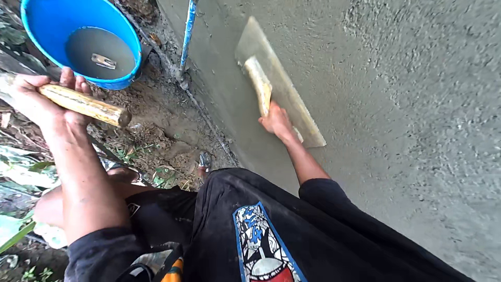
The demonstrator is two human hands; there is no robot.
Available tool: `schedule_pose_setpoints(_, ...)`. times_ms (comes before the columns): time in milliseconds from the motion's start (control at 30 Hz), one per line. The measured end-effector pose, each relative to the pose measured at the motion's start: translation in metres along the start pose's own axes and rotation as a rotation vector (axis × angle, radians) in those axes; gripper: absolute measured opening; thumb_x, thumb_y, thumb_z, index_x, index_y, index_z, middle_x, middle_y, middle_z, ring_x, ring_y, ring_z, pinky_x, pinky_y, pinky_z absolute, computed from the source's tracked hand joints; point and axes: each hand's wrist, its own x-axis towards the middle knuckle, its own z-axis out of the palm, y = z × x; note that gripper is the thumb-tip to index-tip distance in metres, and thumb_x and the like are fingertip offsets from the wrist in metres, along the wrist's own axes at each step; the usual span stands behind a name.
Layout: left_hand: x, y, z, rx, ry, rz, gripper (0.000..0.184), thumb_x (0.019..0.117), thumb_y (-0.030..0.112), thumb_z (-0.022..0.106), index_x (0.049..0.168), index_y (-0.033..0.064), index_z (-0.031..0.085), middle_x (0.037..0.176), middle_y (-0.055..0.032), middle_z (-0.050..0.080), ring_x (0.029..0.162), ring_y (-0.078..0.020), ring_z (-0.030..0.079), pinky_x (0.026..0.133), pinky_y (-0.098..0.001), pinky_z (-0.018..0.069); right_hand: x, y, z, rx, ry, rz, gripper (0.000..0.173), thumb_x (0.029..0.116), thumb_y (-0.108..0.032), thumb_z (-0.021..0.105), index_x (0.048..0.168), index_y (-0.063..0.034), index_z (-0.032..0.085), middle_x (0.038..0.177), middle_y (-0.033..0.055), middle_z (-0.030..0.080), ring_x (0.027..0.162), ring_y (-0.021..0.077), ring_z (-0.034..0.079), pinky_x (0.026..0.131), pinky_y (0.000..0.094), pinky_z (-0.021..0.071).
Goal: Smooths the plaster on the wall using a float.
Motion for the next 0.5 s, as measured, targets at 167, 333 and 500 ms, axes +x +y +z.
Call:
schedule_pose_setpoints(167,-0.003,0.01,-0.005,-0.045,-0.019,-0.028,0.026,0.1007,0.015,0.041,0.122,0.002,0.048,0.115,-0.02,0.067,0.095,-0.0263,0.071,0.083,-0.0383,0.0616,-0.056,0.057,0.027,-0.043,0.077,0.013,0.057,0.0915,-0.029,0.074,0.137,-0.0028,0.052,0.103,0.0298,0.068,0.095,0.0518,0.067,0.076,0.0694,0.0529)
schedule_pose_setpoints(333,0.021,0.015,-0.037,-0.06,-0.067,0.03,0.021,0.1065,0.018,0.037,0.117,0.0046,0.049,0.11,-0.0172,0.068,0.088,-0.022,0.071,0.077,-0.0327,0.061,-0.075,0.045,-0.023,0.039,0.236,-0.002,0.06,0.0903,-0.027,0.076,0.137,0.001,0.051,0.103,0.0306,0.068,0.094,0.0509,0.067,0.079,0.069,0.0518)
schedule_pose_setpoints(500,0.031,-0.001,-0.042,-0.067,-0.055,0.054,0.022,0.1053,0.017,0.041,0.122,0.0044,0.047,0.119,-0.0186,0.066,0.096,-0.0258,0.071,0.082,-0.0376,0.0612,-0.002,-0.023,-0.029,0.187,0.207,-0.096,0.067,0.0863,-0.021,0.076,0.142,0.0008,0.046,0.112,0.0237,0.069,0.097,0.0382,0.072,0.084,0.0589,0.0579)
